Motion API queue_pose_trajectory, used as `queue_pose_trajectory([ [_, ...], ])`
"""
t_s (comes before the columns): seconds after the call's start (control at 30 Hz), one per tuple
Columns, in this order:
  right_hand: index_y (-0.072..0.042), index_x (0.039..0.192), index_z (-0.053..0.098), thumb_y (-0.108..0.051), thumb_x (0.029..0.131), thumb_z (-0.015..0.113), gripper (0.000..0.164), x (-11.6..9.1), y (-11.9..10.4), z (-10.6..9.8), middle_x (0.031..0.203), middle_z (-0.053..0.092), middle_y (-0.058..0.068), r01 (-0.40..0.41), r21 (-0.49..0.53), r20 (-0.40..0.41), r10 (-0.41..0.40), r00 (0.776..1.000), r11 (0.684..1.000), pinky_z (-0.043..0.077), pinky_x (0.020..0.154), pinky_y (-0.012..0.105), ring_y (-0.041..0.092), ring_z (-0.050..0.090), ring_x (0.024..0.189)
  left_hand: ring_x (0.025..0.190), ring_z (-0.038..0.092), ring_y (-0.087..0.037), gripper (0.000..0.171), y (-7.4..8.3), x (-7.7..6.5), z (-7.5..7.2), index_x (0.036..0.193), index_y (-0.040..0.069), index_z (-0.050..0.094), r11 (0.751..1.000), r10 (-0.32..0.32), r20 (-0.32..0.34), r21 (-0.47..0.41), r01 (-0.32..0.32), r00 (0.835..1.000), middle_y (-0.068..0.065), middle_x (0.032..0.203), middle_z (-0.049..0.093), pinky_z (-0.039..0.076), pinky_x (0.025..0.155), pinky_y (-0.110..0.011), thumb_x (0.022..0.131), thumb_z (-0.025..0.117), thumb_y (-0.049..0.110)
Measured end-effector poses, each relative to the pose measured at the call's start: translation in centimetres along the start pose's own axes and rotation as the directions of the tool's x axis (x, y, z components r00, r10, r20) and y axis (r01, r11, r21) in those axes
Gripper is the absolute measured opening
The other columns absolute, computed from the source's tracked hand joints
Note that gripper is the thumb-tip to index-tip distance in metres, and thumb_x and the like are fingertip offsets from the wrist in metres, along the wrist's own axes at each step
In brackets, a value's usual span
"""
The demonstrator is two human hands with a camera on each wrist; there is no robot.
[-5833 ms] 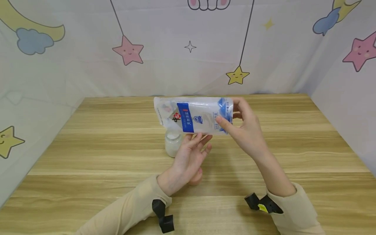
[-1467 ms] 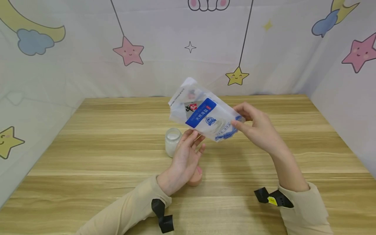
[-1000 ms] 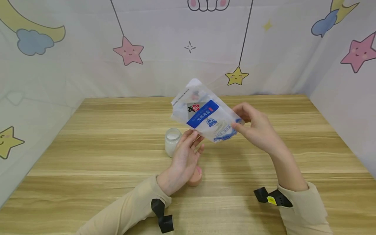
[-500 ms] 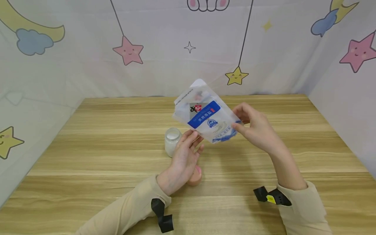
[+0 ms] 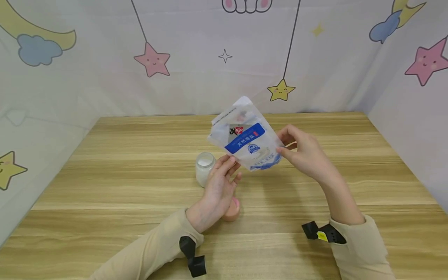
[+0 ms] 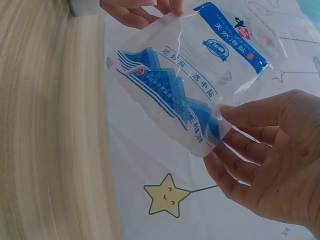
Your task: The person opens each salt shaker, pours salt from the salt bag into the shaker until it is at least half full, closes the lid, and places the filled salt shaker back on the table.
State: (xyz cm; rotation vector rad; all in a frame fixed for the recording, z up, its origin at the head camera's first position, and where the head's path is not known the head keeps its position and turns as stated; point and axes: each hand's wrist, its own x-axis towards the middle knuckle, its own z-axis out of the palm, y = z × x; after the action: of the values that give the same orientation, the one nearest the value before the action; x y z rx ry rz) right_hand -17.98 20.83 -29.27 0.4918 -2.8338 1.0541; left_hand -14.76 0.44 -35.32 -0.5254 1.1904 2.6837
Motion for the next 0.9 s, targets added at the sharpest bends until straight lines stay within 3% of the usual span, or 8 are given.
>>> queue_pose_trajectory([
  [0.23,-0.006,0.113,0.058,-0.011,0.093,0.062,0.021,0.10,0.08,0.17,0.104,0.065,0.010,0.025,0.000,0.001,-0.025,1.000,1.000,0.047,0.086,0.035,0.003,0.055,0.089,0.095,0.055,-0.010,0.008,0.13,-0.05,0.05,0.098,0.020,0.064,1.000,0.005,0.000,-0.006,-0.005,1.000,0.011,0.094,0.067,0.047,0.082,-0.024,0.090,0.064,0.017],
  [0.37,-0.006,0.121,0.056,-0.010,0.094,0.060,0.028,0.07,0.01,0.17,0.104,0.065,0.012,0.036,-0.002,0.010,-0.036,0.999,0.999,0.047,0.087,0.041,0.001,0.054,0.087,0.095,0.053,-0.010,0.009,0.24,-0.16,0.13,0.098,0.019,0.064,1.000,0.002,0.008,-0.018,-0.002,1.000,0.009,0.100,0.063,0.047,0.088,-0.026,0.090,0.064,0.016],
  [0.6,-0.005,0.125,0.055,-0.005,0.093,0.059,0.032,0.06,-0.13,0.12,0.105,0.066,0.015,0.026,-0.011,0.012,-0.026,1.000,1.000,0.050,0.088,0.046,0.019,0.058,0.089,0.094,0.054,-0.009,0.010,0.18,-0.04,0.19,0.097,0.018,0.062,0.999,0.010,0.024,-0.042,-0.009,1.000,0.008,0.099,0.060,0.047,0.092,-0.027,0.091,0.062,0.010],
  [0.9,-0.005,0.124,0.056,-0.006,0.094,0.059,0.031,0.10,-0.03,0.06,0.104,0.066,0.015,0.024,-0.007,0.017,-0.024,1.000,1.000,0.050,0.088,0.049,0.019,0.057,0.088,0.093,0.054,-0.009,0.009,0.18,0.02,0.13,0.094,0.019,0.063,0.999,0.004,0.036,-0.039,-0.003,0.999,0.009,0.097,0.060,0.047,0.092,-0.027,0.091,0.062,0.011],
])
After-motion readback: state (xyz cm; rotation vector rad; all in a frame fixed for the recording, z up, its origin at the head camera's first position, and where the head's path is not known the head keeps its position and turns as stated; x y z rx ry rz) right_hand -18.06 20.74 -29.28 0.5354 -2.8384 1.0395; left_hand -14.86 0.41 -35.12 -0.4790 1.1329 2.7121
